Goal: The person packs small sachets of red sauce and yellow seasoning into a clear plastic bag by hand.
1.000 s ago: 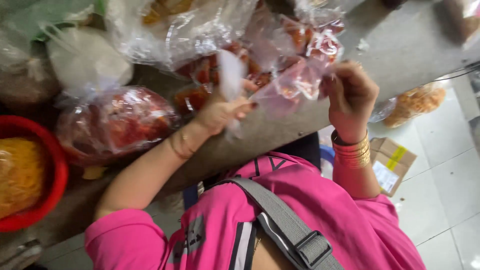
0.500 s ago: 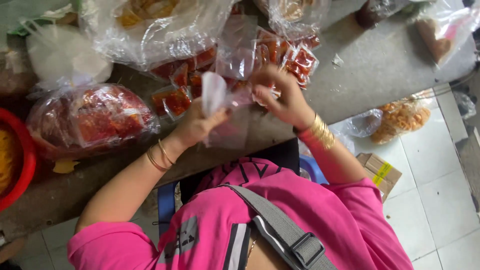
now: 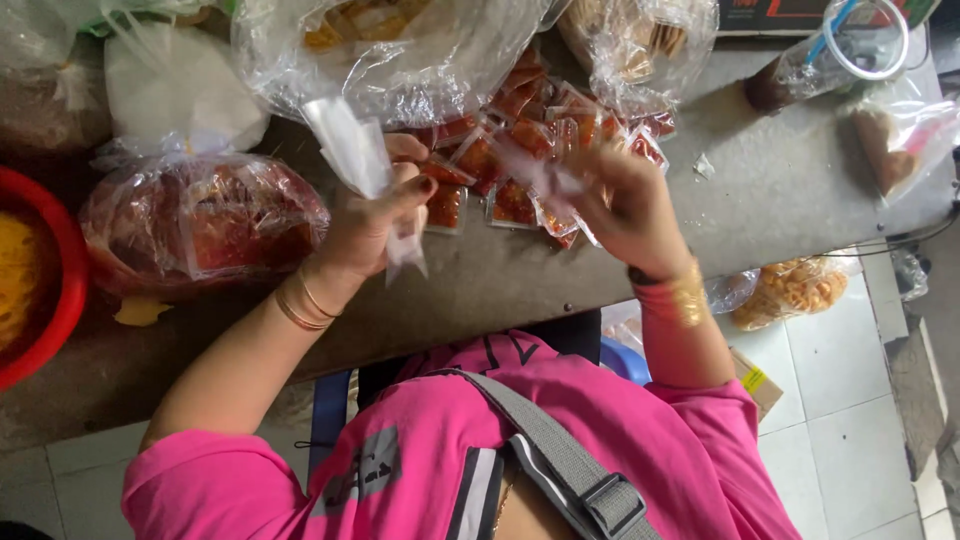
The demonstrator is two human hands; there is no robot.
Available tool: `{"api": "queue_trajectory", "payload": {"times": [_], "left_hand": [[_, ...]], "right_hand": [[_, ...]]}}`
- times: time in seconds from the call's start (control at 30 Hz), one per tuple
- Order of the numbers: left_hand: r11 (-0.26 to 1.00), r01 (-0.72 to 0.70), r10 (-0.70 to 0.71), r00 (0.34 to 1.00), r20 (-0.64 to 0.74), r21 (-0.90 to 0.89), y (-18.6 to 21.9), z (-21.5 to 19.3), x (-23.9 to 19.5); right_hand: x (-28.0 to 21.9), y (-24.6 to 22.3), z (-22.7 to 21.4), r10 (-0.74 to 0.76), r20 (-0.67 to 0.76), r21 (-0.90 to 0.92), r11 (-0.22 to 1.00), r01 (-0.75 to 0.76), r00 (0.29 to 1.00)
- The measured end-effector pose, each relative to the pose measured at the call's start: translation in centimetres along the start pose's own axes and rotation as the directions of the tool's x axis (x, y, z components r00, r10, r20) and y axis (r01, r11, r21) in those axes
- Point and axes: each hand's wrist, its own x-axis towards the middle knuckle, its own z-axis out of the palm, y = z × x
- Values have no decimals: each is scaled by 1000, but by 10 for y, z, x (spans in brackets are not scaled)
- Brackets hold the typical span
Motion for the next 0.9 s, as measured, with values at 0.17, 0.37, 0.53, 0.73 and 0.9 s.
{"api": "queue_trajectory", "payload": {"times": [0.17,0.37,0.53,0.73,0.9], "left_hand": [[860,-205,100,966,240,467,0,7,-11],[640,-37,-79,990,113,767,-42,-4,-13],[739,162,-308,945,114,654,-54,-6,-7],[886,189,-284,943,173,424,-88,-25,-10],[888,205,-271,956,108,412,-74,-18,-10]], "right_hand": [[-7,7,7,136,314,31,988,-154,940],[45,9,22,42,218,-190,982,0,975],[146,47,44,-333,124,-418,837,353,935],[239,154,104,81,268,-750,643,155,960],[255,168,110,466,212,-880,473,-39,859]]}}
